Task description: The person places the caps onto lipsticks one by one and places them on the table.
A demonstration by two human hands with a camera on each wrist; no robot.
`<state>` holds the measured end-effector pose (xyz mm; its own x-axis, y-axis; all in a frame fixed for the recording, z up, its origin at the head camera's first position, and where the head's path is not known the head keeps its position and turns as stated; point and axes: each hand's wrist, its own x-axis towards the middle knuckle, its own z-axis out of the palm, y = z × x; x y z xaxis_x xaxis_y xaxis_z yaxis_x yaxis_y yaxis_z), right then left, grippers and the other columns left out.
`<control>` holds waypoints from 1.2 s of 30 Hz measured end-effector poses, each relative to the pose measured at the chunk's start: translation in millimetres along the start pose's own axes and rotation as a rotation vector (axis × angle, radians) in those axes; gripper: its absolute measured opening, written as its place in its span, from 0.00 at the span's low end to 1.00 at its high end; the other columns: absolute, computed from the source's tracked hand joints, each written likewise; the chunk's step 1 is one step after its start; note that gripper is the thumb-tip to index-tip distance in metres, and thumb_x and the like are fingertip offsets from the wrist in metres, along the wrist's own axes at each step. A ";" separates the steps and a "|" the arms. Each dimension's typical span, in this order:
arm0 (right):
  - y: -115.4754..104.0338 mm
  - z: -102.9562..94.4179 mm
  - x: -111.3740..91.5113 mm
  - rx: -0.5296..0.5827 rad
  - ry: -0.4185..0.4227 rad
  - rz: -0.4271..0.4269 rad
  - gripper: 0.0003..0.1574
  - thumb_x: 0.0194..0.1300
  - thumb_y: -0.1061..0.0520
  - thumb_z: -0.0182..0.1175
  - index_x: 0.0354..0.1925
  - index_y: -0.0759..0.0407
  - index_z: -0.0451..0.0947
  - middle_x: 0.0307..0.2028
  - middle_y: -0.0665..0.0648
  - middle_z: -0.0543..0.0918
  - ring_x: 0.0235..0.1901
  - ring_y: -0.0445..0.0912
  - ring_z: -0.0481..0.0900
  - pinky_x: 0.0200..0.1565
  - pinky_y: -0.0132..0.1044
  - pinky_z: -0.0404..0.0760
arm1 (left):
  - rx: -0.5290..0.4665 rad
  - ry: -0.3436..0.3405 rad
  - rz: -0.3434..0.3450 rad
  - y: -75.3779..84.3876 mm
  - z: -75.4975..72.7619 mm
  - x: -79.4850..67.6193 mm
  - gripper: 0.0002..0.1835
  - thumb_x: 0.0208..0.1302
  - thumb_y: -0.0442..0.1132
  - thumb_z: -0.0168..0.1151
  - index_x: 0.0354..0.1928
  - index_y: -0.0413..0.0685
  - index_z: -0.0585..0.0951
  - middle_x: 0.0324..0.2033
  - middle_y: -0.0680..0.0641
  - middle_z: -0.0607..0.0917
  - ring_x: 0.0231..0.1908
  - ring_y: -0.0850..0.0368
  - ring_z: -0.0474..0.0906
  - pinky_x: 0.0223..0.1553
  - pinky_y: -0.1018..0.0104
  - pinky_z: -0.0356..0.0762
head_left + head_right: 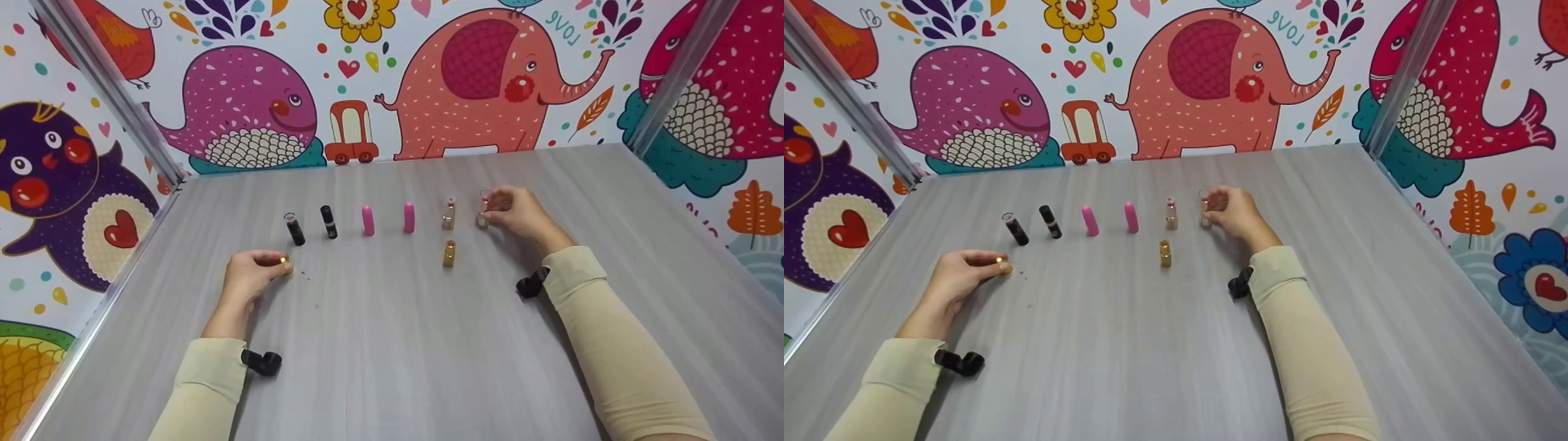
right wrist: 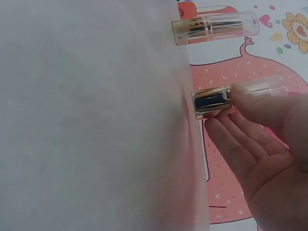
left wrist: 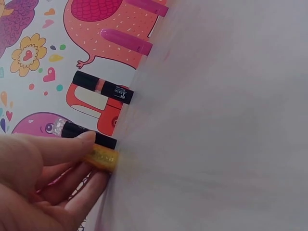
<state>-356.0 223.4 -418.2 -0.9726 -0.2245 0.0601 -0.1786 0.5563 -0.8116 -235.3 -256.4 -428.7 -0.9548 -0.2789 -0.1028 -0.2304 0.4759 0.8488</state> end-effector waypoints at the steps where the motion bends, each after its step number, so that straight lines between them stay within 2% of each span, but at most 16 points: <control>1: 1.5 -0.1 0.2 0.002 -0.007 -0.004 0.21 0.57 0.62 0.67 0.50 0.62 0.76 0.46 0.61 0.82 0.47 0.50 0.80 0.51 0.43 0.78 | 0.002 -0.001 0.001 0.2 0.3 0.1 0.16 0.54 0.38 0.71 0.45 0.44 0.84 0.45 0.44 0.84 0.46 0.52 0.76 0.44 0.66 0.75; 9: 5.3 1.0 1.2 0.025 -0.023 0.010 0.20 0.58 0.65 0.66 0.49 0.66 0.76 0.45 0.63 0.82 0.46 0.51 0.80 0.42 0.31 0.80 | 0.028 0.006 0.020 0.3 3.2 0.8 0.14 0.55 0.37 0.70 0.45 0.44 0.84 0.43 0.44 0.84 0.44 0.52 0.78 0.43 0.66 0.75; 20: 6.1 1.7 1.8 0.044 -0.008 0.017 0.20 0.58 0.66 0.66 0.50 0.65 0.76 0.46 0.64 0.82 0.45 0.50 0.81 0.42 0.30 0.80 | 0.027 0.026 0.051 -0.1 4.0 -0.6 0.13 0.54 0.36 0.70 0.43 0.44 0.85 0.43 0.44 0.84 0.44 0.51 0.77 0.44 0.63 0.74; 28: 4.5 2.1 0.9 0.068 -0.017 0.028 0.25 0.59 0.65 0.65 0.55 0.65 0.74 0.49 0.64 0.80 0.49 0.53 0.80 0.45 0.34 0.81 | 0.024 0.037 0.049 0.2 2.5 -1.2 0.13 0.54 0.37 0.70 0.43 0.44 0.85 0.43 0.43 0.84 0.46 0.50 0.76 0.47 0.61 0.73; 36: 1.2 -11.1 -9.0 0.098 -0.001 0.029 0.28 0.58 0.63 0.66 0.58 0.60 0.73 0.51 0.62 0.81 0.51 0.53 0.79 0.50 0.38 0.80 | -0.001 0.037 0.036 1.0 5.4 -3.1 0.14 0.53 0.35 0.70 0.44 0.42 0.85 0.44 0.42 0.84 0.46 0.51 0.76 0.47 0.62 0.73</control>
<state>-349.1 234.9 -413.3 -0.9770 -0.2102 0.0359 -0.1355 0.4818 -0.8657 -233.6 -250.5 -430.4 -0.9548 -0.2925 -0.0532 -0.1962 0.4852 0.8521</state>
